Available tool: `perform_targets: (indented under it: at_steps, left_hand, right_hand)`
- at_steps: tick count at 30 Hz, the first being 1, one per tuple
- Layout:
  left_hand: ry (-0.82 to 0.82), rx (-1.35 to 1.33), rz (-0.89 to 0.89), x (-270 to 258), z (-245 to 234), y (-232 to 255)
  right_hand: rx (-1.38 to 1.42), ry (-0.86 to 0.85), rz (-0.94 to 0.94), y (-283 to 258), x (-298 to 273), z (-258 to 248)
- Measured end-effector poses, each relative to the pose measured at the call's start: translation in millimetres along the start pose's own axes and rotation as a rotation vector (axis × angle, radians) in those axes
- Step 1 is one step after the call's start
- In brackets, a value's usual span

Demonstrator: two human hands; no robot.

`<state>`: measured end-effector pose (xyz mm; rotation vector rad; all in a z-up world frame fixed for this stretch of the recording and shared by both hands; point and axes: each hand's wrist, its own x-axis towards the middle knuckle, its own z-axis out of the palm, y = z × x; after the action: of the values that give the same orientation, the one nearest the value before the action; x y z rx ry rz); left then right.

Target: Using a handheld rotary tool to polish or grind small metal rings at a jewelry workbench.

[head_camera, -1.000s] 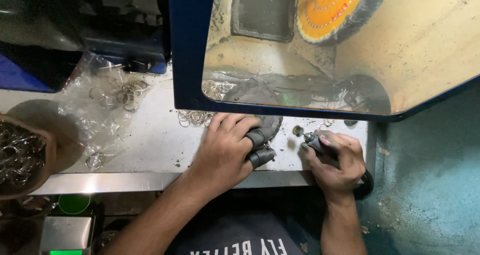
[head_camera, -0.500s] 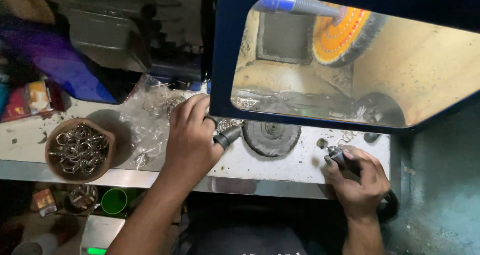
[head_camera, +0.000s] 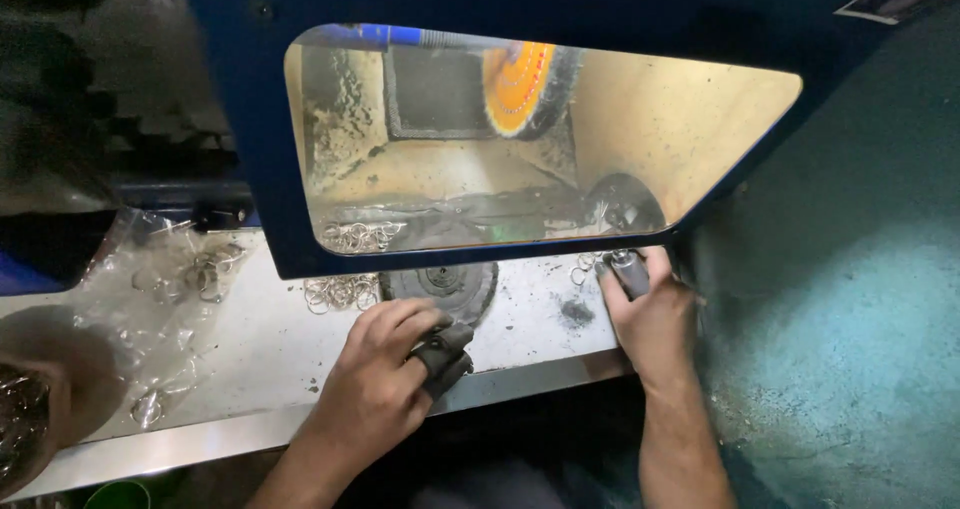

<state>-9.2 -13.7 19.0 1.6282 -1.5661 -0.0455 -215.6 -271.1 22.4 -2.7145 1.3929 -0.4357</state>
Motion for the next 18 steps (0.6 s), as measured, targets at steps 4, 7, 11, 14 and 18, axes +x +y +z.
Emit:
perform_targets:
  at_steps: [4, 7, 11, 14, 18]
  left_hand:
    - [0.036, -0.010, -0.021, -8, 3, -4]
    - [0.055, 0.006, -0.030, -7, 6, -4]
    - [0.082, -0.030, -0.041, -2, 0, -1]
    - [0.073, -0.057, -0.024, -4, -4, -1]
    - [0.032, -0.098, 0.023, -4, -4, 0]
  right_hand:
    - [0.020, 0.000, -0.004, -5, 5, 5]
    - [0.075, -0.029, -0.012, -10, 5, 2]
    - [0.023, -0.003, -0.047, -11, 4, 2]
    - [-0.014, 0.017, -0.013, -5, -1, 5]
    - [0.217, -0.189, 0.156, -56, -6, -18]
